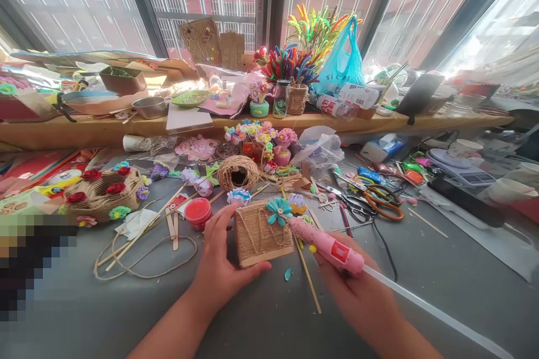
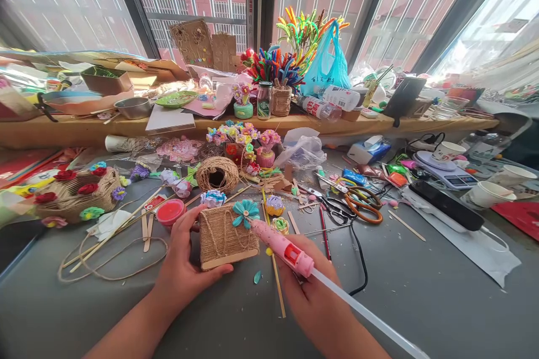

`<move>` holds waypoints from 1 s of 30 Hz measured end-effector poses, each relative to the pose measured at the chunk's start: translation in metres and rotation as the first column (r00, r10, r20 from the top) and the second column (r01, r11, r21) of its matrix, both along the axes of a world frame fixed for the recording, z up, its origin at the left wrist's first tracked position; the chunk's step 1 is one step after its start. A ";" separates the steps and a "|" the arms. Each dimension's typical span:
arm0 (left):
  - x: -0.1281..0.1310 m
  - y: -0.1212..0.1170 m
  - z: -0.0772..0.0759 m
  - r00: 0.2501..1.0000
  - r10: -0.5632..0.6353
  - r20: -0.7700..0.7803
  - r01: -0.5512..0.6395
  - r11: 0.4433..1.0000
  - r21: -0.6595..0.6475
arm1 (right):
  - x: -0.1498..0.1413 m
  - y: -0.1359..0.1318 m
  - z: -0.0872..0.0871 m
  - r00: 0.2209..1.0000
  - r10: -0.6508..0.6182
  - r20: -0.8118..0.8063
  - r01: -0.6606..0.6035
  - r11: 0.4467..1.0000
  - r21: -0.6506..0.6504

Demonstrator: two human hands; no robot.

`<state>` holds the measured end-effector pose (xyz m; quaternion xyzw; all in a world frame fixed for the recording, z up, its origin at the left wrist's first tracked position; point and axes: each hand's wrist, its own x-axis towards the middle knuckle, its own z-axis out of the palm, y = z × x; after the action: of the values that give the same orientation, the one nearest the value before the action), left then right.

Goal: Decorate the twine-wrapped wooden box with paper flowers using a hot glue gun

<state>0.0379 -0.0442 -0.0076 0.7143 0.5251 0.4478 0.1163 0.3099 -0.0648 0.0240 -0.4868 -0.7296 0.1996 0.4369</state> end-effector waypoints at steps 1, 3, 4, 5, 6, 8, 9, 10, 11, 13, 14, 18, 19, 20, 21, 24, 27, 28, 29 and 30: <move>0.000 0.000 0.000 1.000 0.001 0.000 -0.001 1.000 -0.004 | 0.000 0.000 -0.001 1.000 -0.008 0.007 0.008 1.000 0.005; 0.000 0.000 0.000 1.000 0.000 -0.002 0.000 1.000 -0.005 | 0.000 0.000 -0.003 1.000 -0.016 0.022 0.015 0.999 0.029; 0.000 0.000 0.000 1.000 0.000 -0.002 0.000 1.000 -0.004 | 0.000 0.000 -0.004 0.999 -0.016 0.030 0.015 0.999 0.037; 0.000 0.000 0.000 1.000 0.001 -0.001 -0.001 1.000 -0.004 | 0.000 0.001 -0.005 0.999 -0.015 0.035 0.013 0.999 0.047; 0.000 0.000 0.000 1.000 0.001 0.000 -0.001 1.000 -0.005 | 0.000 0.001 -0.005 0.999 -0.013 0.039 0.010 0.998 0.055; 0.000 -0.001 0.000 1.000 0.003 0.007 -0.003 1.000 -0.010 | 0.000 0.002 -0.006 0.999 -0.009 0.045 0.006 0.998 0.065; 0.000 -0.001 0.000 1.000 0.003 0.011 -0.002 1.000 -0.015 | 0.000 0.002 -0.006 0.999 -0.008 0.046 0.005 0.997 0.071; 0.000 -0.001 0.000 1.000 0.001 0.015 -0.001 1.000 -0.017 | 0.000 0.002 -0.007 0.999 -0.007 0.047 0.004 0.997 0.078; 0.000 -0.001 0.000 1.000 -0.001 0.020 0.001 1.000 -0.019 | 0.000 0.003 -0.007 0.999 -0.007 0.046 0.003 0.996 0.085; 0.000 -0.001 -0.001 1.000 -0.003 0.028 0.004 1.000 -0.022 | 0.000 0.003 -0.008 0.999 -0.002 0.045 -0.002 0.996 0.091; 0.000 -0.001 -0.001 1.000 -0.004 0.031 0.005 1.000 -0.023 | 0.000 0.004 -0.008 0.999 0.001 0.043 -0.005 0.996 0.090; 0.000 0.000 -0.001 1.000 -0.003 0.030 0.003 1.000 -0.019 | -0.001 0.004 -0.009 0.999 0.004 0.035 -0.006 0.997 0.074; 0.000 0.000 -0.001 1.000 0.000 0.028 0.001 1.000 -0.019 | -0.001 0.004 -0.009 0.999 0.002 0.037 -0.005 0.997 0.074; 0.001 0.000 -0.001 1.000 0.001 0.025 -0.001 1.000 -0.021 | -0.001 0.004 -0.009 0.999 0.001 0.041 -0.004 0.997 0.076; 0.001 0.000 -0.001 1.000 0.004 0.023 -0.004 1.000 -0.021 | -0.001 0.004 -0.010 0.999 0.002 0.045 -0.005 0.997 0.079; 0.001 0.000 0.000 1.000 0.006 0.015 -0.006 1.000 -0.016 | -0.001 0.004 -0.011 0.999 -0.002 0.044 -0.002 0.997 0.076; 0.001 0.000 0.000 1.000 0.004 0.015 -0.004 1.000 -0.010 | -0.001 0.004 -0.012 0.999 -0.001 0.036 -0.001 0.998 0.057; 0.001 0.000 0.001 1.000 0.004 0.015 -0.004 1.000 -0.010 | 0.000 0.004 -0.012 0.999 0.003 0.035 -0.005 0.999 0.054; 0.001 0.000 0.001 1.000 0.004 0.014 -0.004 1.000 -0.009 | 0.000 0.004 -0.012 0.999 0.009 0.035 -0.010 0.999 0.053; 0.001 0.000 0.001 1.000 0.004 0.012 -0.003 1.000 -0.007 | 0.000 0.004 -0.012 0.999 0.013 0.036 -0.015 0.998 0.053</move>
<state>0.0387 -0.0444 -0.0071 0.7102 0.5273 0.4504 0.1213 0.3097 -0.0612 0.0125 -0.4734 -0.7458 0.1745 0.4350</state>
